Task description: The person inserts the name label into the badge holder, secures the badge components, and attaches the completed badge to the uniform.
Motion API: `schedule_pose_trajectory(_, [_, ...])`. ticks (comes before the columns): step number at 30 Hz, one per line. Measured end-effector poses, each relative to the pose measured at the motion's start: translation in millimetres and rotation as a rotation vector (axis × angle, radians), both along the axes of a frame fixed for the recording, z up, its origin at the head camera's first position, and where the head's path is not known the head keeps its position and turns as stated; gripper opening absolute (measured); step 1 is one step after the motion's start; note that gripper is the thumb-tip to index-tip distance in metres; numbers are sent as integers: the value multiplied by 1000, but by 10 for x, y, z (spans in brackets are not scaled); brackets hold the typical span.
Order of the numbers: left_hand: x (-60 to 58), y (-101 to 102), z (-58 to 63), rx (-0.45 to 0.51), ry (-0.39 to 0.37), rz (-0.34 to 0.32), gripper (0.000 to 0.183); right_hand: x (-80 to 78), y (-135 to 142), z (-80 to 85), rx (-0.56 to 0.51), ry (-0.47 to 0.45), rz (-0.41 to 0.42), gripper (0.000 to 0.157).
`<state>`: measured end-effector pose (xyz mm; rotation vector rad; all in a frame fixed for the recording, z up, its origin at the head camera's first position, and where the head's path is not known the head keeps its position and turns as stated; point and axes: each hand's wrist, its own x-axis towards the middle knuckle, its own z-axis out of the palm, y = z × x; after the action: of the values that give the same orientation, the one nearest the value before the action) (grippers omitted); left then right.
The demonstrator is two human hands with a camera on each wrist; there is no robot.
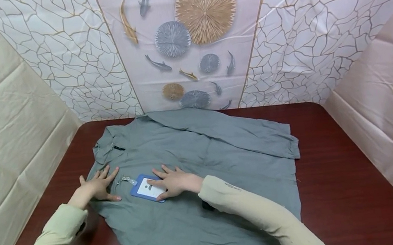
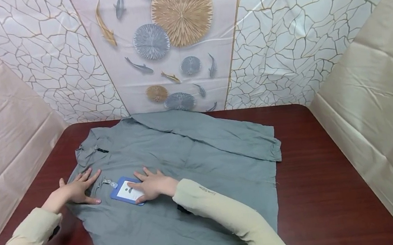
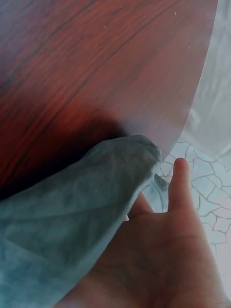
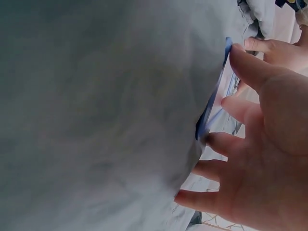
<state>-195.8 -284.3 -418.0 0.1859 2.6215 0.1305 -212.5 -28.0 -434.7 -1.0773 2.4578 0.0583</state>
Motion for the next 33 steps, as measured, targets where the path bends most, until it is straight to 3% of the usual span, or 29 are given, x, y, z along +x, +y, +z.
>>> schedule_pose_trajectory(25, [0,-9,44,36,14,11,110,122,325,67,-39,68,32,58])
schedule_pose_trajectory(33, [35,-64,0,115,34,6,105,200,646,72,-80,11,57,56])
